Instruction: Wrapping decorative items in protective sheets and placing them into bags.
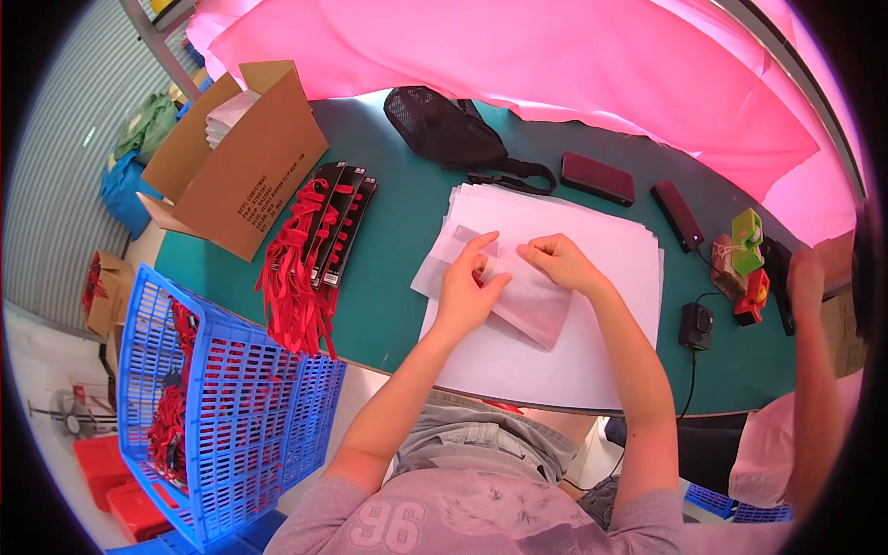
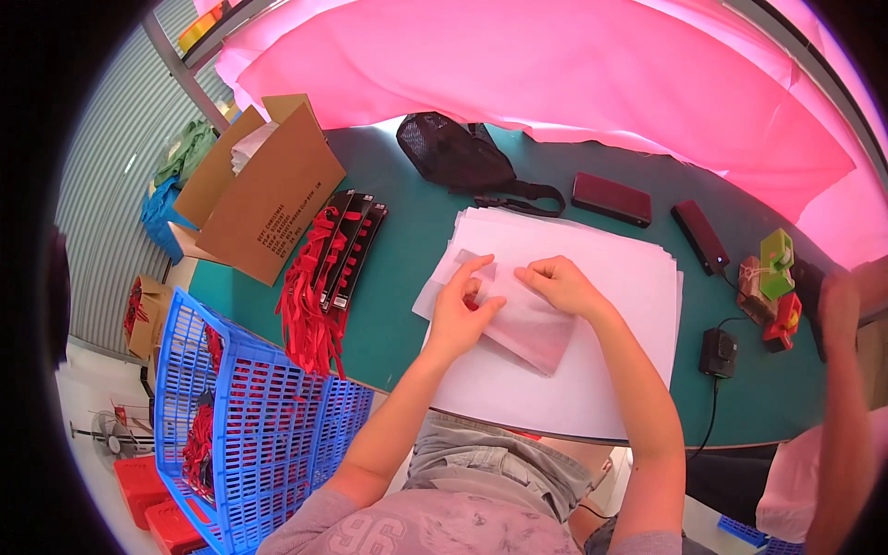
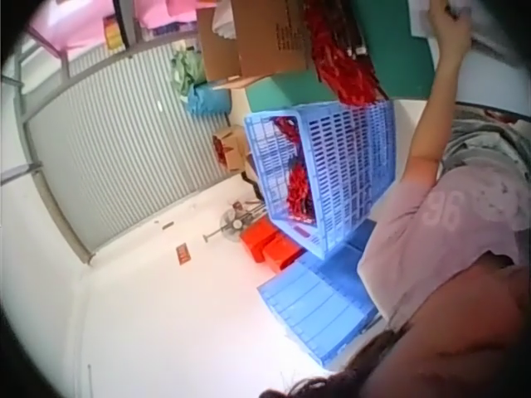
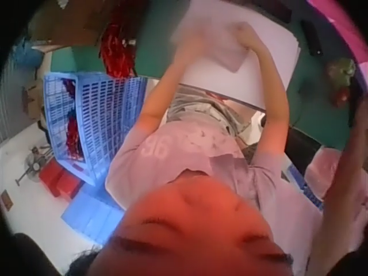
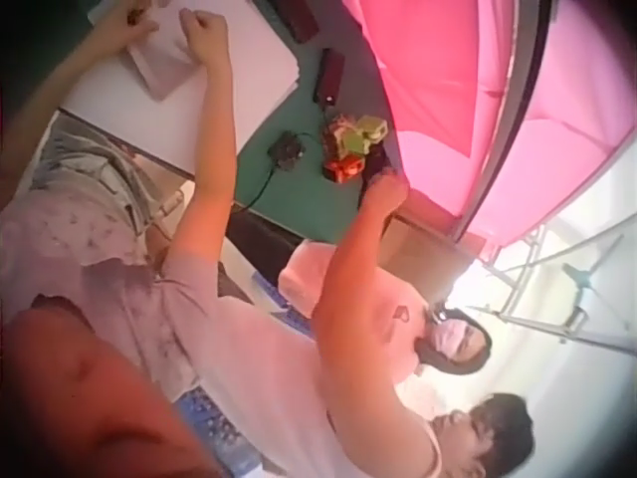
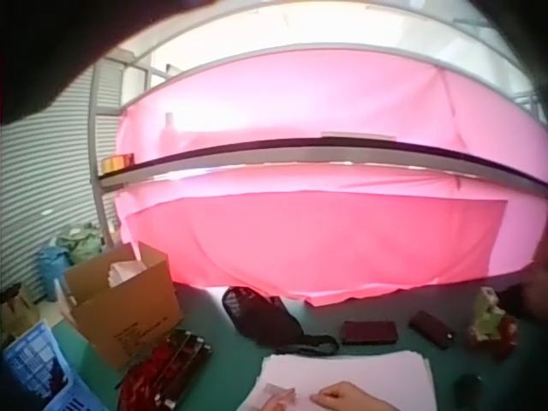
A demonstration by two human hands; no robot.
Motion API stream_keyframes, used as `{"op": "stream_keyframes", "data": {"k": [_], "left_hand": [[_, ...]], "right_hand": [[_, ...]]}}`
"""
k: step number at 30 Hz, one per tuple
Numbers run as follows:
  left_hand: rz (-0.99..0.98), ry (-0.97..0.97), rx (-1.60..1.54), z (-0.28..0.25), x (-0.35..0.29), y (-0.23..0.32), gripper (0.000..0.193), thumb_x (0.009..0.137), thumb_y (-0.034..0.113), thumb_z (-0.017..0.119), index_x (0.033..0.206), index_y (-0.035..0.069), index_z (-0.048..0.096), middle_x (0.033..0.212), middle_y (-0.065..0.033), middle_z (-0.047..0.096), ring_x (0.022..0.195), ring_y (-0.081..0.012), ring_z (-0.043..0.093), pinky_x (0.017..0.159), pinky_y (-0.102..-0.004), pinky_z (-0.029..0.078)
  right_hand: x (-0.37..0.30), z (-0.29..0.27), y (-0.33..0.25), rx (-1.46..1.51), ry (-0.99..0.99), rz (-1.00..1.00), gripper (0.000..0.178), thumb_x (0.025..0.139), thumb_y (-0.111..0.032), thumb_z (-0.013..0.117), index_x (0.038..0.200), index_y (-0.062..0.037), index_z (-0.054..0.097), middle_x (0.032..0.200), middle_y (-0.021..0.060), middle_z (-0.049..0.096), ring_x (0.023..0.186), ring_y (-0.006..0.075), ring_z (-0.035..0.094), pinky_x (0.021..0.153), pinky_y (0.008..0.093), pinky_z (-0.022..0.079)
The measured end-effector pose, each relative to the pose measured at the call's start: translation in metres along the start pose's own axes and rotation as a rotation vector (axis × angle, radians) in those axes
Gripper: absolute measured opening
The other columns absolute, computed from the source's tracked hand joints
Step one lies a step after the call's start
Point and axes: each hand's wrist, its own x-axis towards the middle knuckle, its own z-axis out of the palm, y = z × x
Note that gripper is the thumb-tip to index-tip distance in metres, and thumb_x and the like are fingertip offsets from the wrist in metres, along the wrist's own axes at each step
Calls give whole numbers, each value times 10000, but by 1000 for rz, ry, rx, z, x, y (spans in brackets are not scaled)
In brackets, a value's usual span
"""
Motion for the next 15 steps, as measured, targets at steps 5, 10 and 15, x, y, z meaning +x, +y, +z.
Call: {"op": "stream_keyframes", "data": {"k": [5, 10, 15], "left_hand": [[184, 87, 353, 0, -6, -15, 547, 779, 59, 641, 1307, 52, 499, 970, -94, 591, 862, -216, 515, 834, -353, 377], [482, 183, 651, 27, -21, -3, 577, 836, 186, 598, 1375, 54, 438, 1249, -153, 517, 1166, -295, 450, 1029, -471, 243], [472, 57, 809, 38, -27, -8, 654, 889, 353, 530, 1450, 67, 352, 1455, -193, 379, 1375, -336, 294, 1123, -554, 80]], "right_hand": [[2, 7, -10, -234, 52, 56, 299, 903, -245, 623, 704, -21, 642, 582, 13, 503, 550, 142, 411, 579, 267, 395], [-2, 16, -6, -410, 141, -26, 208, 864, -233, 647, 804, -34, 656, 669, 55, 588, 597, 194, 489, 623, 310, 435], [-3, 20, 8, -426, 264, -158, 214, 849, -228, 640, 976, -57, 647, 885, 83, 646, 765, 233, 565, 719, 334, 458]]}}
